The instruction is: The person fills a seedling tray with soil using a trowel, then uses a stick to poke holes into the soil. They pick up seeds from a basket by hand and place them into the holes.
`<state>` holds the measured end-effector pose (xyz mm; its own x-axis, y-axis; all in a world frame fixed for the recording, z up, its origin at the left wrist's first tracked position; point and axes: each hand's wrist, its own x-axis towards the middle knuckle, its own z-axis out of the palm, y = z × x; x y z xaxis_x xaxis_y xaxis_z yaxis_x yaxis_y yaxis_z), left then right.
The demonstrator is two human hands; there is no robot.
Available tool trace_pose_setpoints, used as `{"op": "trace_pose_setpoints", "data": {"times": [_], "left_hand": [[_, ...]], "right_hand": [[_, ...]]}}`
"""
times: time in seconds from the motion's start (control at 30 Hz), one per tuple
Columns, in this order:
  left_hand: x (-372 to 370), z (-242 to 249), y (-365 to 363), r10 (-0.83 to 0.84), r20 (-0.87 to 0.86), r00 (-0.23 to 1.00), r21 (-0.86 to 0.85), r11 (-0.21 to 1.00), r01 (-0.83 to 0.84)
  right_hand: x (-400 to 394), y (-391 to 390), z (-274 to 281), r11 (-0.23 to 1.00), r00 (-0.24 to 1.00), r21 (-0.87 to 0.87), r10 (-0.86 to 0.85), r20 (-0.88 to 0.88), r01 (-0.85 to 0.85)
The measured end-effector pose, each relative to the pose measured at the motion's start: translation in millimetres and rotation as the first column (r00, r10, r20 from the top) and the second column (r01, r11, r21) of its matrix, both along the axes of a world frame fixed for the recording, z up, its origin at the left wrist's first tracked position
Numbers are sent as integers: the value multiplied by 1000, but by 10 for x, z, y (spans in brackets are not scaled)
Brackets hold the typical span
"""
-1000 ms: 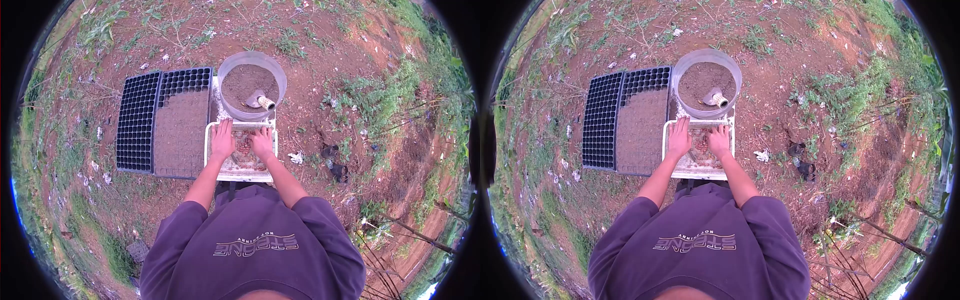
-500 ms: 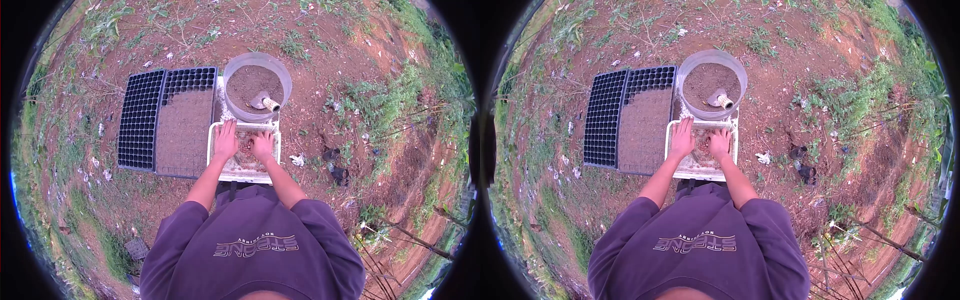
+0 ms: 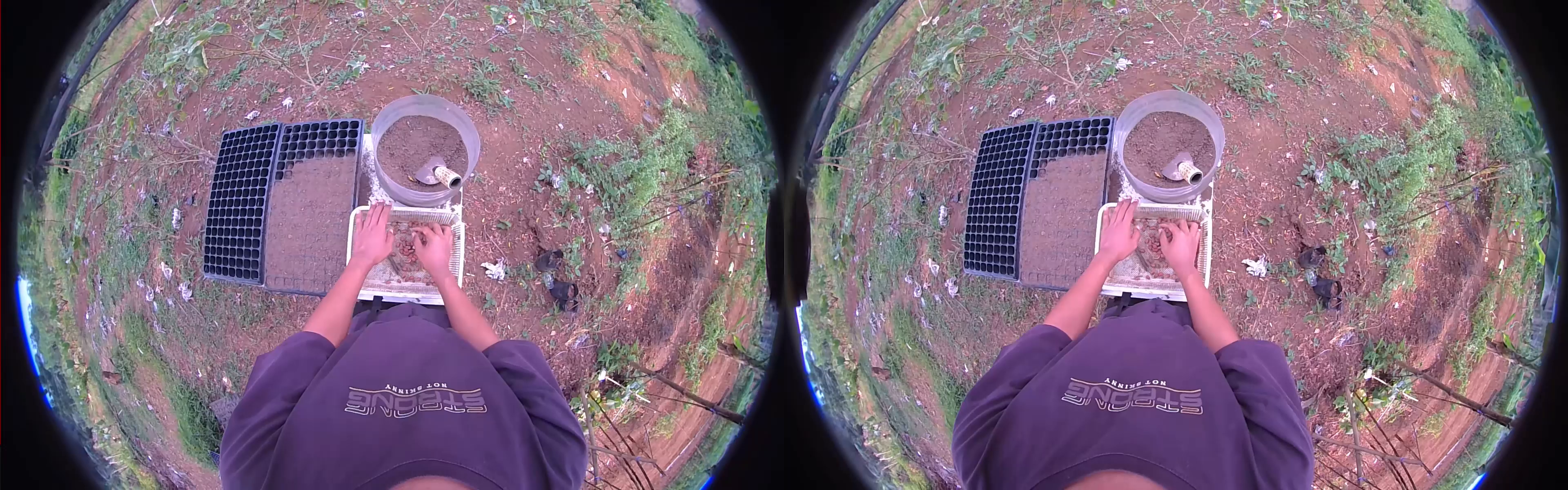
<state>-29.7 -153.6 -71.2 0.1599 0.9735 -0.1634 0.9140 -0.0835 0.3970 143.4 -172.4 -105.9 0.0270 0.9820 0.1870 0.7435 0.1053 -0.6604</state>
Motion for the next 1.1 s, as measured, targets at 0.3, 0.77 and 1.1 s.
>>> {"op": "trace_pose_setpoints", "data": {"times": [0.3, 0.77, 1.1], "left_hand": [[-434, 37, -417, 183, 52, 982, 85, 979, -187], [-1858, -171, 34, 256, 277, 926, 253, 910, -328], [-2731, -273, 773, 100, 256, 962, 194, 969, -152]], "right_hand": [[-398, -17, 198, 987, 964, 159, 36, -263, 6], [-1797, 564, 502, 965, 968, 262, 69, -243, -3], [-2653, 1217, 226, 993, 996, 121, 2, -86, 8]]}}
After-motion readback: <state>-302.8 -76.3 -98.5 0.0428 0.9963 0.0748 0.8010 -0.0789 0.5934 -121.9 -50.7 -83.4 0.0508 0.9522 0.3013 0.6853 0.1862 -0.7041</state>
